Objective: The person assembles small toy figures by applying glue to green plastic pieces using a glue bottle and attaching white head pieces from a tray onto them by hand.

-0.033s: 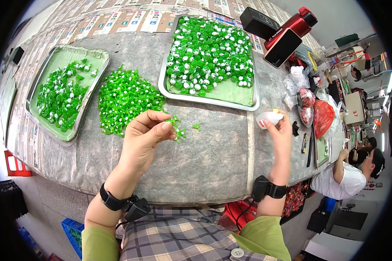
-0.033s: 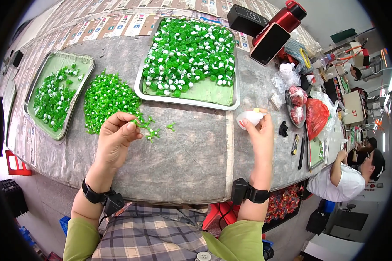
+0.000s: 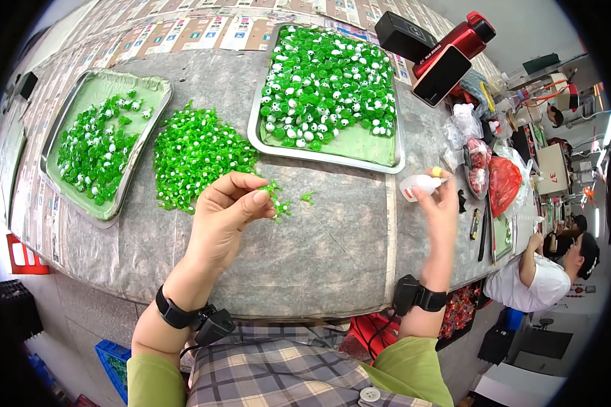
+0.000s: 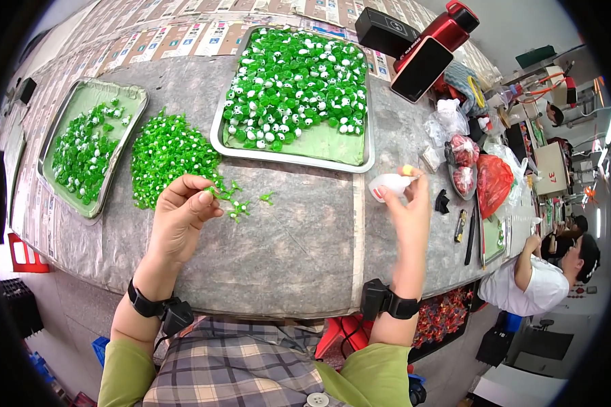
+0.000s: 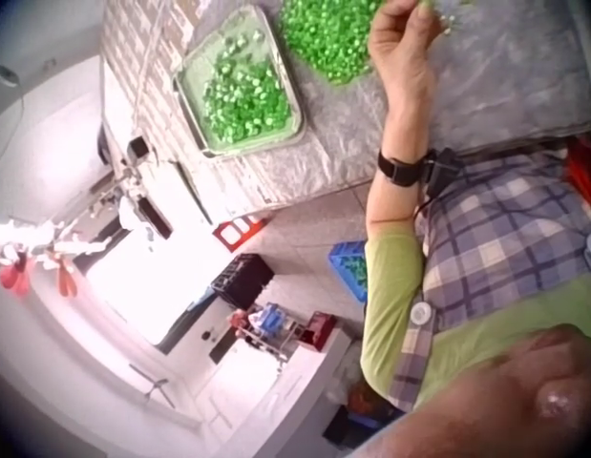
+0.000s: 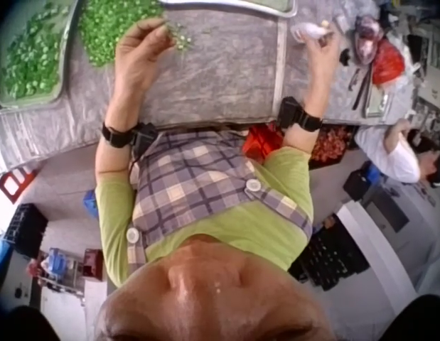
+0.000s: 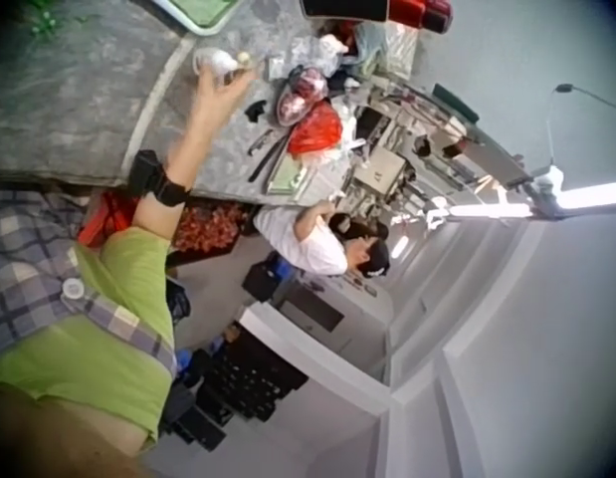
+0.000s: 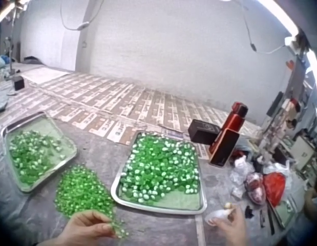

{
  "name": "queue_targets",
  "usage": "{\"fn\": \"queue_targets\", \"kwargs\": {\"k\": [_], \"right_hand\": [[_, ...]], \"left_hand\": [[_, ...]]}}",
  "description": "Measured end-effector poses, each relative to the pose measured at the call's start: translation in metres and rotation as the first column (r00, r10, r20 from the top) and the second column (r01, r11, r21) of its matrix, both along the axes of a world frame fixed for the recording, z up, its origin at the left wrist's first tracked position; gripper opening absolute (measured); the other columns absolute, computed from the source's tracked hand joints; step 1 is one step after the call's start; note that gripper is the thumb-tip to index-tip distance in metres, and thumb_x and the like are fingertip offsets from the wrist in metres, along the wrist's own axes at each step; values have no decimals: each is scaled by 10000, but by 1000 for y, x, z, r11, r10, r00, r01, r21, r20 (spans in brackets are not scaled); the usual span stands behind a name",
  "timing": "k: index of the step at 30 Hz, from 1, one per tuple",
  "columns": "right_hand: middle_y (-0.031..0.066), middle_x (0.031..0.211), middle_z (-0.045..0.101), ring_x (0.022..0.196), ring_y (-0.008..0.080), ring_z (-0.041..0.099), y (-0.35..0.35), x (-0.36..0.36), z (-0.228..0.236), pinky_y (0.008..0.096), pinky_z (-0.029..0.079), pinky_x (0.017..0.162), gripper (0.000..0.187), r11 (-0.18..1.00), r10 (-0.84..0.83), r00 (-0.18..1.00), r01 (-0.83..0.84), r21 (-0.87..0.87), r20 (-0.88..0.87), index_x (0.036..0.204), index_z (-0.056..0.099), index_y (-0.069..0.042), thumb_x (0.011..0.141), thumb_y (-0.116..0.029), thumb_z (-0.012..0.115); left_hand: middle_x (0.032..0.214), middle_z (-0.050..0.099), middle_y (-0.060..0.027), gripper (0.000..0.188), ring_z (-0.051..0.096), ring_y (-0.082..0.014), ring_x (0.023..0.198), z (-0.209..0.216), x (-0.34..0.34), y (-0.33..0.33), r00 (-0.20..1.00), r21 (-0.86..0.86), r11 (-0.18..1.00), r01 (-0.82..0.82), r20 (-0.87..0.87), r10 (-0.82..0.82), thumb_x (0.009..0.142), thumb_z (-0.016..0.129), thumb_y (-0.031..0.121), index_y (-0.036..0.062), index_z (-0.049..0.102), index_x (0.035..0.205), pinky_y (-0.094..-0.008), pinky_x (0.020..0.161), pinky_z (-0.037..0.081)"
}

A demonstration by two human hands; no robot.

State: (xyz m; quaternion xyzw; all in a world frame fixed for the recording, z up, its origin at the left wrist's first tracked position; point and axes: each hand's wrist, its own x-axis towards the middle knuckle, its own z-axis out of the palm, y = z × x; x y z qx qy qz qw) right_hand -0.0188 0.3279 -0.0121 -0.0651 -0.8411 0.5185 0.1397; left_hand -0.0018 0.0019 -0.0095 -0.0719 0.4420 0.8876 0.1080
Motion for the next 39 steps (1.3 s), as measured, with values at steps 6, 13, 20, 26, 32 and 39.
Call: {"fn": "queue_targets", "kwargs": {"k": [6, 13, 20, 26, 32, 39], "right_hand": [[70, 790, 573, 713, 145, 548, -61, -13, 73, 229, 421, 631, 211, 895, 13, 913, 172, 413, -408, 890, 534, 17, 702, -50, 601], [82, 733, 575, 639, 191, 556, -112, -94, 16, 285, 435, 577, 182, 848, 325, 945, -306, 432, 32, 843, 569, -24, 686, -113, 596], [86, 756, 540, 677, 224, 545, -119, -108, 1, 321, 438, 620, 170, 679, 321, 947, -249, 691, 26, 809, 553, -44, 657, -94, 611], [56, 769, 567, 701, 125, 557, -126, -66, 41, 228, 438, 632, 177, 901, 420, 904, -426, 78, 77, 871, 521, -7, 709, -35, 588], [21, 812, 560, 740, 77, 540, -145, -7, 38, 198, 437, 672, 224, 669, 680, 723, -543, -507, 123, 910, 509, 1, 709, -7, 608], [35, 834, 582, 751, 75, 552, -151, 0, 30, 196, 449, 664, 196, 582, 684, 725, -479, -657, 78, 911, 556, 10, 721, -6, 603]], "left_hand": [[745, 571, -35, 131, 549, -106, 669, 0, 1, 1, 1000, 4, 1000, 11, 15, -11, 755, 584, 82, 33, 544, 869, -255, 648, 475], [753, 571, -37, 132, 550, -107, 674, -1, 0, 0, 1000, 17, 1000, 16, 12, -16, 758, 580, 86, 34, 543, 874, -257, 653, 475], [763, 574, -31, 140, 556, -113, 682, 1, 0, -2, 999, 25, 998, 51, 10, -51, 759, 584, 106, 35, 548, 874, -249, 655, 471], [765, 573, -32, 142, 558, -117, 687, 1, 0, -5, 998, 42, 997, 59, 18, -60, 759, 582, 102, 38, 543, 880, -252, 651, 474], [805, 584, -59, 132, 568, -129, 729, 4, 1, 1, 994, 80, 991, 106, -22, -105, 763, 573, 89, 30, 535, 875, -260, 647, 484], [815, 587, -83, 140, 574, -141, 744, 1, 2, 0, 985, 90, 984, 155, -88, -147, 761, 574, 86, 24, 531, 879, -264, 640, 492]]}}
